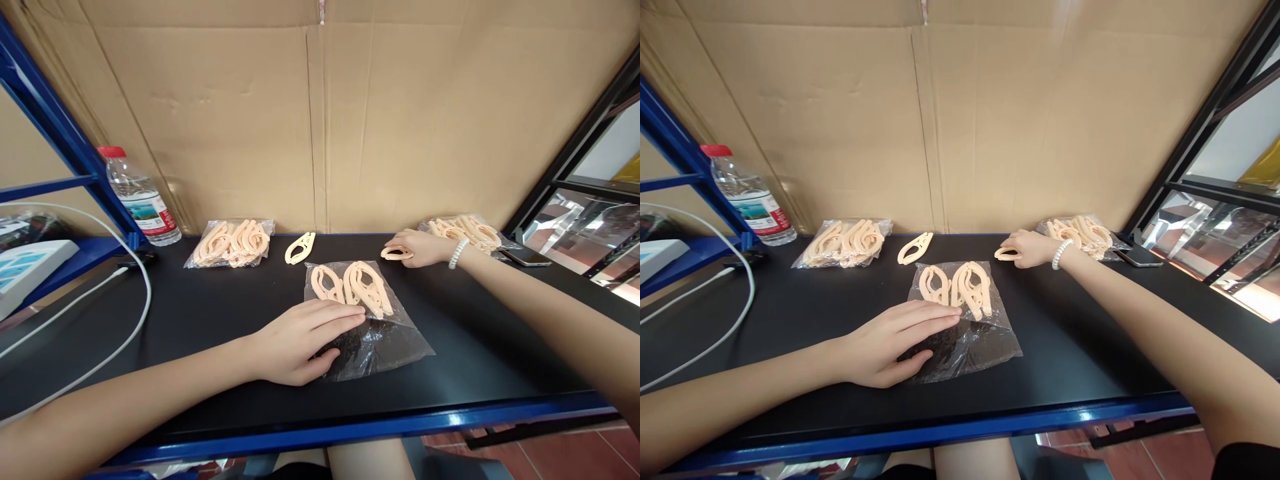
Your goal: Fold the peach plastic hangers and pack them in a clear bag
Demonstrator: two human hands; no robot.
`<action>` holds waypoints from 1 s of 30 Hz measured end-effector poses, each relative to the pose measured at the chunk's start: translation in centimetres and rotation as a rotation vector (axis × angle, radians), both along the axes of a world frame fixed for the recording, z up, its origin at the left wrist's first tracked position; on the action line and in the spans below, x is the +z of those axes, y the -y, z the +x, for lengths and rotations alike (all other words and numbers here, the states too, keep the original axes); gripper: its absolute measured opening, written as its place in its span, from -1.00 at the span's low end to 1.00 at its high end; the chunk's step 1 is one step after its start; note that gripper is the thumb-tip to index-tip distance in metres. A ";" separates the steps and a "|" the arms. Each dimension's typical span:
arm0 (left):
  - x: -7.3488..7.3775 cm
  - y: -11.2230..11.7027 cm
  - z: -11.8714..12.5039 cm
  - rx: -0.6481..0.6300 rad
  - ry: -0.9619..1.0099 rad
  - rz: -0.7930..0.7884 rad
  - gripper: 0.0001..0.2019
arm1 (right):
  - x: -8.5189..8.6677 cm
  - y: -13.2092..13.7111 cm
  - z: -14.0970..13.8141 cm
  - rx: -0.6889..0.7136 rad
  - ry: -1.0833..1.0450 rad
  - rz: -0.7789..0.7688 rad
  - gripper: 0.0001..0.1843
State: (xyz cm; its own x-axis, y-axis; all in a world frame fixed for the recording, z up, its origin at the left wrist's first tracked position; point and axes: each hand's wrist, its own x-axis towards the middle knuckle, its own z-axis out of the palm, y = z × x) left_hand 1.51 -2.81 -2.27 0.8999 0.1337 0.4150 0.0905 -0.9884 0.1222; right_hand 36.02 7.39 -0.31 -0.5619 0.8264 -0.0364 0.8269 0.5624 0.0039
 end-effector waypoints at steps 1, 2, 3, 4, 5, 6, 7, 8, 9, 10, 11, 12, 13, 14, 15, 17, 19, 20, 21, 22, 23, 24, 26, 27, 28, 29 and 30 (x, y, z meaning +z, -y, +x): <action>0.0 0.0 0.0 -0.002 -0.001 0.001 -0.47 | 0.2 0.4 0.3 -0.006 -0.013 -0.014 -0.45; 0.0 0.0 0.0 -0.002 -0.003 0.000 -0.47 | 0.3 0.8 0.6 -0.012 -0.028 -0.029 -0.51; -0.1 0.0 0.0 0.001 -0.005 0.000 -0.47 | 0.3 1.1 0.8 -0.018 -0.045 -0.041 -0.57; -0.1 0.0 0.0 0.004 -0.006 0.001 -0.47 | 0.4 1.5 1.1 -0.027 -0.061 -0.047 -0.61; -0.1 0.0 0.0 0.006 -0.007 0.003 -0.47 | 0.3 1.8 1.3 -0.039 -0.077 -0.049 -0.65; -0.2 0.0 0.0 0.008 -0.008 0.004 -0.47 | 0.2 2.1 1.4 -0.051 -0.092 -0.048 -0.69; -0.2 0.0 0.0 0.009 -0.010 0.005 -0.47 | 0.1 2.4 1.6 -0.063 -0.104 -0.044 -0.73; -0.2 0.0 0.0 0.008 -0.011 0.005 -0.46 | 0.0 2.8 1.7 -0.075 -0.116 -0.039 -0.77; -0.2 0.0 0.0 0.006 -0.012 0.005 -0.46 | -0.1 3.1 1.8 -0.084 -0.126 -0.036 -0.81; -0.3 0.0 0.0 0.006 -0.012 0.004 -0.45 | -0.2 3.4 1.8 -0.091 -0.135 -0.033 -0.84; -0.3 0.0 0.0 0.006 -0.011 0.003 -0.45 | -0.2 3.8 1.9 -0.094 -0.145 -0.031 -0.86; -0.3 0.0 0.0 0.006 -0.010 0.003 -0.45 | -0.2 4.1 1.9 -0.093 -0.156 -0.030 -0.88; -0.3 0.0 0.0 0.007 -0.009 0.004 -0.44 | -0.1 4.5 1.9 -0.091 -0.166 -0.030 -0.88; -0.3 0.0 0.0 0.008 -0.009 0.004 -0.44 | 0.0 5.0 1.8 -0.089 -0.175 -0.028 -0.87; -0.3 0.0 0.0 0.009 -0.008 0.004 -0.44 | 0.2 5.5 1.7 -0.093 -0.182 -0.024 -0.87; -0.2 0.0 0.0 0.014 -0.010 0.006 -0.44 | 0.7 6.6 1.4 -0.131 -0.194 -0.027 -0.86; -0.2 0.1 0.0 0.019 -0.016 0.006 -0.45 | 1.4 8.0 0.8 -0.197 -0.207 -0.091 -0.82; -0.2 0.1 0.0 0.019 -0.016 0.006 -0.46 | 1.8 8.8 0.4 -0.224 -0.215 -0.138 -0.81; -0.3 0.1 0.0 0.018 -0.015 0.008 -0.46 | 2.2 9.6 0.0 -0.227 -0.222 -0.177 -0.81; -0.3 0.1 0.0 0.018 -0.014 0.010 -0.46 | 2.6 10.4 -0.5 -0.204 -0.231 -0.178 -0.81; -0.3 0.1 0.1 0.017 -0.013 0.013 -0.46 | 3.0 11.1 -0.9 -0.159 -0.237 -0.155 -0.82; -0.4 0.0 0.1 0.017 -0.012 0.018 -0.46 | 3.3 11.9 -1.4 -0.105 -0.243 -0.118 -0.82; -0.5 0.0 0.1 0.019 -0.015 0.027 -0.46 | 4.0 13.4 -2.4 -0.009 -0.257 -0.054 -0.80; -0.5 0.0 0.1 0.020 -0.017 0.032 -0.46 | 4.3 14.1 -2.9 0.026 -0.267 -0.035 -0.79; -0.6 0.0 0.1 0.021 -0.019 0.035 -0.46 | 4.6 14.8 -3.5 0.054 -0.281 -0.016 -0.80; -0.7 0.0 0.1 0.025 -0.023 0.038 -0.45 | 4.8 15.5 -4.1 0.081 -0.299 0.013 -0.81; -0.8 -0.1 0.0 0.032 -0.028 0.040 -0.45 | 5.0 16.2 -4.8 0.110 -0.323 0.054 -0.82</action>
